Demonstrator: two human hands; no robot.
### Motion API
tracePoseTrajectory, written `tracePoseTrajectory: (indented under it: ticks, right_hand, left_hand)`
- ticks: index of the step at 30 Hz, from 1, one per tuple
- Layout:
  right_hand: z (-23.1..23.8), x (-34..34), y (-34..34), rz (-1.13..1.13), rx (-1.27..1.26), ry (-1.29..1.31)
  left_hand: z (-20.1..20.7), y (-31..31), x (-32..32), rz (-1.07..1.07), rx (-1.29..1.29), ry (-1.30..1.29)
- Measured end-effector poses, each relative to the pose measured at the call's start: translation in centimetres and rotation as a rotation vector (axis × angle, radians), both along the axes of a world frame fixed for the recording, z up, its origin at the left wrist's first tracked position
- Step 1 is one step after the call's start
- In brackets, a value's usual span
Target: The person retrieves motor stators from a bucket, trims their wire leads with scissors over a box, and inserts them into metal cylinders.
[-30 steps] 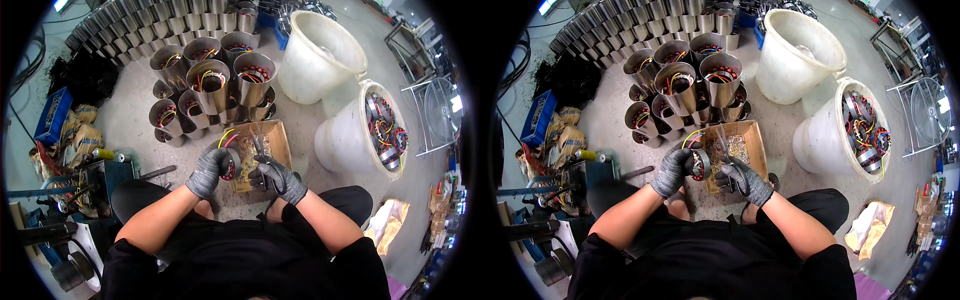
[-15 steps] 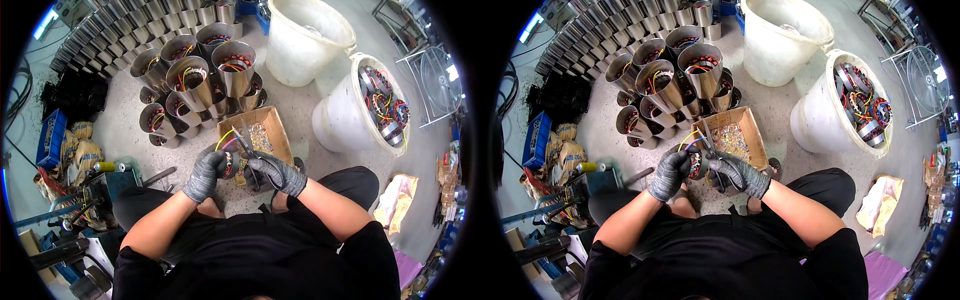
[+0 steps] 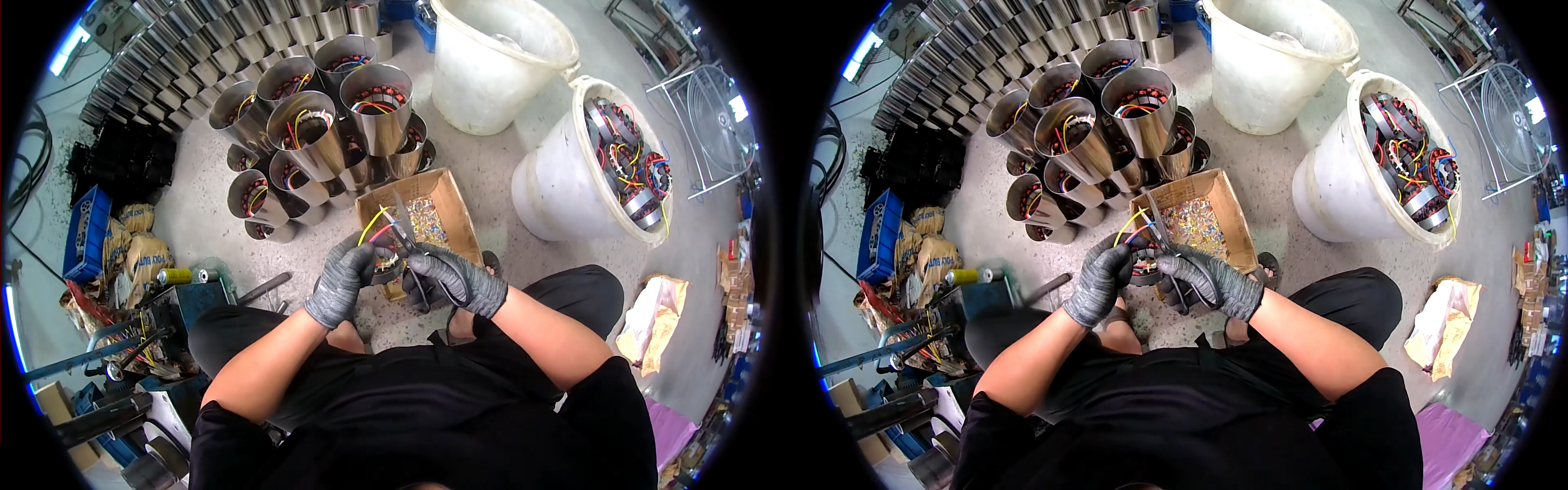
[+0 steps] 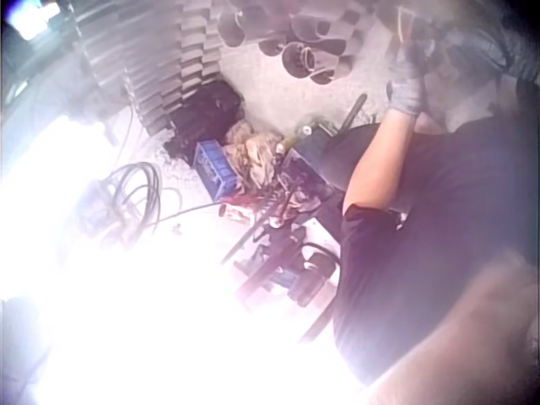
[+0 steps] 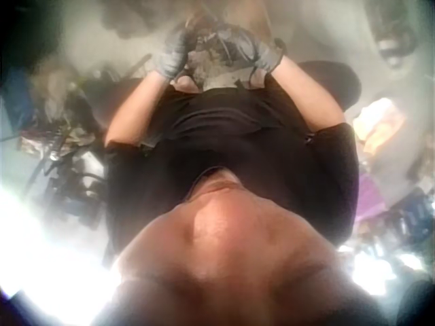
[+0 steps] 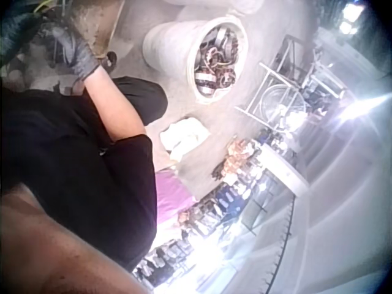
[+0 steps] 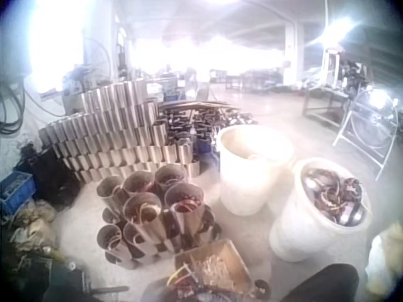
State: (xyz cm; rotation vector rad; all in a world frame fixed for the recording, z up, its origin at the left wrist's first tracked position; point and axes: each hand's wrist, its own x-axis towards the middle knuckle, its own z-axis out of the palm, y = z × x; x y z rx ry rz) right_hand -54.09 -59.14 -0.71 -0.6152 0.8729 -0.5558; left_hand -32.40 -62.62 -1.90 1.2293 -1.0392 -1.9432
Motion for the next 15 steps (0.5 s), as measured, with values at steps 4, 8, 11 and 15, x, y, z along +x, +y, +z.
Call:
tracePoseTrajectory:
  ticks: [4, 8, 11, 15]
  right_hand:
    - [0.6, 0.0, 0.2, -0.017, 0.003, 0.012]
    - [0.5, -0.2, 0.2, -0.025, -0.049, 0.036]
    - [-0.3, -0.3, 0.3, -0.013, -0.128, 0.078]
    - [-1.1, 0.5, 1.4, -0.091, -0.079, 0.000]
  left_hand:
    - [0.5, 0.1, -0.4, 0.025, 0.008, -0.001]
    - [0.7, -0.1, -0.2, -0.091, 0.008, -0.037]
    - [0.0, -0.1, -0.1, -0.069, -0.019, -0.022]
    - [-0.8, -0.3, -0.2, 0.107, -0.004, 0.049]
